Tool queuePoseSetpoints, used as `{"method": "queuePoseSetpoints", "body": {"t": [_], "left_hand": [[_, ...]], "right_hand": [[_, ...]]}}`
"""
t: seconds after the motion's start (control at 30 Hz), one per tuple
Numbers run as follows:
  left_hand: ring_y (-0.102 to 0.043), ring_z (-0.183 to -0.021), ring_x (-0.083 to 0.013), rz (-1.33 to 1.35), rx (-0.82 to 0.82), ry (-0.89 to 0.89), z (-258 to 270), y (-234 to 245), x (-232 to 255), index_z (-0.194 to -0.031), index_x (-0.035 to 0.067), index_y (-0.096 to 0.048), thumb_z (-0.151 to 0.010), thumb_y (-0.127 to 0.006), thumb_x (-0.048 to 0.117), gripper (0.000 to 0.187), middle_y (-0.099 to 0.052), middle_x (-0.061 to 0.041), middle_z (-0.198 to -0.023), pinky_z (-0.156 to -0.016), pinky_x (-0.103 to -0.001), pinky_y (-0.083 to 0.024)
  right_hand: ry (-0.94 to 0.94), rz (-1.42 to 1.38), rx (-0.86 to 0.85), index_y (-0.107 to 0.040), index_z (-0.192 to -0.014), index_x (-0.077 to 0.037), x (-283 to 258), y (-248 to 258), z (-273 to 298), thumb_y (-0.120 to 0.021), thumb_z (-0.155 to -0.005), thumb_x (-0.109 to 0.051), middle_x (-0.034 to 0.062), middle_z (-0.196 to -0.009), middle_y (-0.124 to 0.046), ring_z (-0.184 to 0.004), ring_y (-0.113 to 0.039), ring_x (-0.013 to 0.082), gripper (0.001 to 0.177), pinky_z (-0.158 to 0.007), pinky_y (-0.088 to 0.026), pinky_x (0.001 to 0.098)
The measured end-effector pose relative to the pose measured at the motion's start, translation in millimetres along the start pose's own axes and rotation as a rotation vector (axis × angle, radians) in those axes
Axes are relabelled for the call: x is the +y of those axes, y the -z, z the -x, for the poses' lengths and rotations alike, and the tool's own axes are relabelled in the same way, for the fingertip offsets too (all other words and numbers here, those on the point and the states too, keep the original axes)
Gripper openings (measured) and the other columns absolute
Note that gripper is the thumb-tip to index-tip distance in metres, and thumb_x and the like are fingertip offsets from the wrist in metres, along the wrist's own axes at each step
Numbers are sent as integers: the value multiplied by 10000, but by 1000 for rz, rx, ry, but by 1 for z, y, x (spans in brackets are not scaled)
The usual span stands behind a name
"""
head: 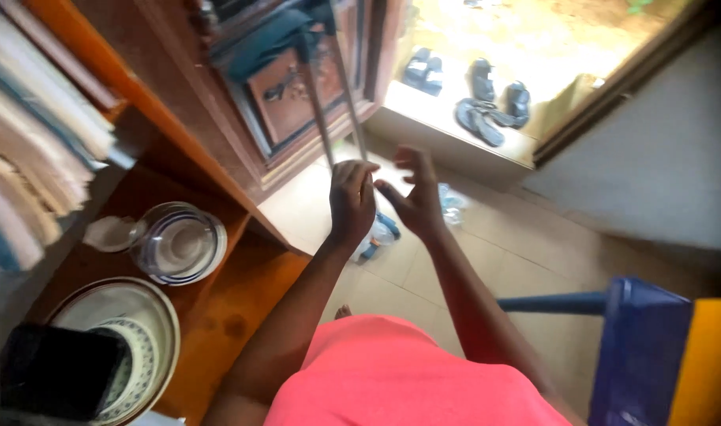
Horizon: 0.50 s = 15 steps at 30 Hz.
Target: Assembling a broom handle and head.
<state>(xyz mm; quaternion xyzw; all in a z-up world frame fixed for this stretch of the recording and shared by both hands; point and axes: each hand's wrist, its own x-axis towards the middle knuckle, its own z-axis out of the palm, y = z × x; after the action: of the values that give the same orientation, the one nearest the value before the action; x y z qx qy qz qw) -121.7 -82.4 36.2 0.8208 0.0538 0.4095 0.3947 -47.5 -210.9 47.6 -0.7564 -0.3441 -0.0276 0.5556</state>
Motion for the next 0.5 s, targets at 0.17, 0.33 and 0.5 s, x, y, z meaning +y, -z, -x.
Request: {"method": "queuePoseSetpoints", "body": {"t": [0.17, 0.33, 0.5], "left_hand": [[-631, -1033, -322, 73, 13, -85, 16, -55, 40, -1155, 44, -637, -1107, -472, 307, 314, -692, -141, -1088, -915, -415, -496], [-697, -957, -215, 607, -250, 420, 45, -101, 95, -1269, 70, -611, -1071, -435, 449, 462, -704, -77, -1039, -846, -374, -571], [-553, -1383, -216, 871, -345, 340, 80, -125, 147, -1454, 58, -527, -1102, -441, 518, 585, -600, -113, -1427, -1145, -359, -428]], "right_hand": [[-106, -267, -59, -495, -1423, -109, -9, 39, 50, -817, -938, -299, 105, -1338, -635, -1244, -669, 217, 612, -1014, -582, 403], [-178, -403, 14, -330, -1572, -125, -27, 83, 100, -819, -895, -328, 129, -1465, -500, -1294, -584, 252, 860, -1067, -543, 445], [-131, -438, 18, -186, -1674, -154, -37, 127, 148, -816, -907, -385, 138, -1748, -219, -1623, -189, 311, 1019, -1288, -235, 502]]}}
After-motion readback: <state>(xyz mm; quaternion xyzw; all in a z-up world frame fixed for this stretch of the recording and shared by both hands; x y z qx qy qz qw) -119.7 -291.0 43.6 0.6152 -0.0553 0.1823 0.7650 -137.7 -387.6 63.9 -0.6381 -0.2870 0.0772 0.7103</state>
